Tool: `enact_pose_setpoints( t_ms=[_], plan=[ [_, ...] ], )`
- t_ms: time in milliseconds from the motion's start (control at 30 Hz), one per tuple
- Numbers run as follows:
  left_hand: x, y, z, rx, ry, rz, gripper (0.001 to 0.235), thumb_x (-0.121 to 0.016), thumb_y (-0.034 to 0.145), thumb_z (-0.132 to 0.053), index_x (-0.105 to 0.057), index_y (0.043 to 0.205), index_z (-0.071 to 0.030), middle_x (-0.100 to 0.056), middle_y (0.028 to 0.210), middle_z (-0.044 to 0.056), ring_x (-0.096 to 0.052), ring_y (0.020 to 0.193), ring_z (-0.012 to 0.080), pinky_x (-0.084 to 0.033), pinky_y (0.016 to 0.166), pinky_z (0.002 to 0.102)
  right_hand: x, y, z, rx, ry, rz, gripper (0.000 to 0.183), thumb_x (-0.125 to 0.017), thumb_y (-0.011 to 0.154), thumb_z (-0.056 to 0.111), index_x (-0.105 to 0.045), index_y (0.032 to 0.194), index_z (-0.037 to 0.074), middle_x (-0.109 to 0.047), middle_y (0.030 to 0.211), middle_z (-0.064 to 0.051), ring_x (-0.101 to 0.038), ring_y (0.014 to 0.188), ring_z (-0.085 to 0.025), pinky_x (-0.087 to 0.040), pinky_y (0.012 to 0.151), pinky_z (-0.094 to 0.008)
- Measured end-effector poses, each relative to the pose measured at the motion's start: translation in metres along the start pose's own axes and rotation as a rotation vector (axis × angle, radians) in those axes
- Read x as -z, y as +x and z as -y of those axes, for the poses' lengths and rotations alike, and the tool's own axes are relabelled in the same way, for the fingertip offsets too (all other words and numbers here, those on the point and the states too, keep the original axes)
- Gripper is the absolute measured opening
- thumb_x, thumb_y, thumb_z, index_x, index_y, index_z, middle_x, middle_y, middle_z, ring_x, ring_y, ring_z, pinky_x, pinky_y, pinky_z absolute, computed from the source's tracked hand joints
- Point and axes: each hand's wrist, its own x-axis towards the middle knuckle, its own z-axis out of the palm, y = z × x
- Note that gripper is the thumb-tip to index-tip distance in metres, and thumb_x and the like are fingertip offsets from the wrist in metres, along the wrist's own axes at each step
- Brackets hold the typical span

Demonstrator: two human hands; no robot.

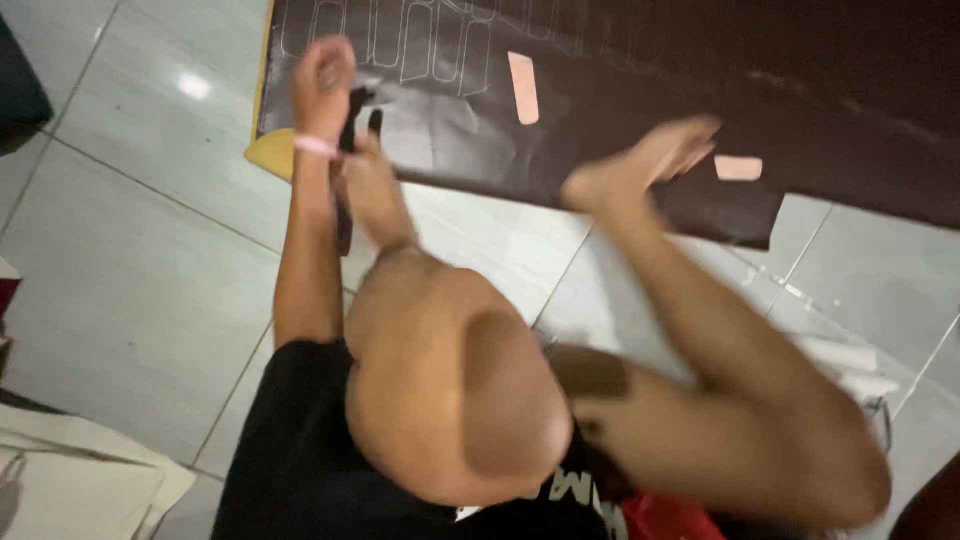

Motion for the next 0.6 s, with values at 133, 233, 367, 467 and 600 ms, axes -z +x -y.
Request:
enact_pose_setpoints(
  t_ms=[133, 233, 367, 467, 600],
  plan=[
    [0.008, 0.019, -0.009, -0.197, 0.041, 0.096, 0.021, -0.072, 0.105, -0.017, -0.066, 0.122, -0.006, -0.069, 0.120, 0.012, -0.066, 0.113, 0.0289, -0.052, 0.100, 0.040, 0.018, -0.013, -0.006, -0.003, -0.006, 0.027, 0.012, -0.051, 0.119, 0.008, -0.062, 0.117, 0.002, -0.067, 0.119, -0.017, -0.065, 0.115, -0.030, -0.051, 0.102, -0.040],
    [0.040, -0.046, 0.006, -0.451, 0.696, 0.196, 0.025, -0.069, 0.098, -0.020, -0.069, 0.119, -0.006, -0.070, 0.122, 0.017, -0.064, 0.110, 0.0400, -0.052, 0.097, 0.048, 0.065, 0.008, 0.000, 0.058, -0.023, 0.037, 0.013, -0.054, 0.117, 0.011, -0.064, 0.119, 0.003, -0.067, 0.120, -0.017, -0.064, 0.115, -0.032, -0.049, 0.102, -0.043],
    [0.053, -0.150, 0.042, -0.388, 1.371, 0.327, 0.039, -0.049, 0.094, -0.035, -0.067, 0.129, -0.031, -0.064, 0.133, 0.013, -0.062, 0.117, 0.0303, -0.047, 0.092, 0.062, 0.069, 0.072, 0.028, 0.235, 0.012, 0.053, 0.016, -0.058, 0.115, 0.016, -0.066, 0.123, 0.005, -0.066, 0.121, -0.017, -0.062, 0.116, -0.035, -0.047, 0.101, -0.046],
    [0.066, -0.204, 0.047, -0.207, 1.401, 0.405, 0.040, -0.049, 0.095, -0.036, -0.066, 0.131, -0.030, -0.063, 0.135, 0.011, -0.060, 0.120, 0.0297, -0.042, 0.095, 0.064, -0.010, 0.104, 0.057, 0.338, 0.111, 0.111, 0.020, -0.061, 0.113, 0.019, -0.068, 0.125, 0.006, -0.065, 0.122, -0.017, -0.060, 0.117, -0.036, -0.045, 0.101, -0.049],
    [0.075, -0.244, 0.041, -0.103, 1.432, 0.403, 0.042, -0.049, 0.095, -0.037, -0.064, 0.133, -0.027, -0.062, 0.138, 0.009, -0.058, 0.125, 0.0289, -0.034, 0.099, 0.067, -0.126, 0.088, 0.088, 0.171, 0.286, 0.310, 0.030, -0.065, 0.104, 0.028, -0.069, 0.125, 0.008, -0.069, 0.125, -0.018, -0.064, 0.116, -0.037, -0.048, 0.101, -0.047]
  ],
)
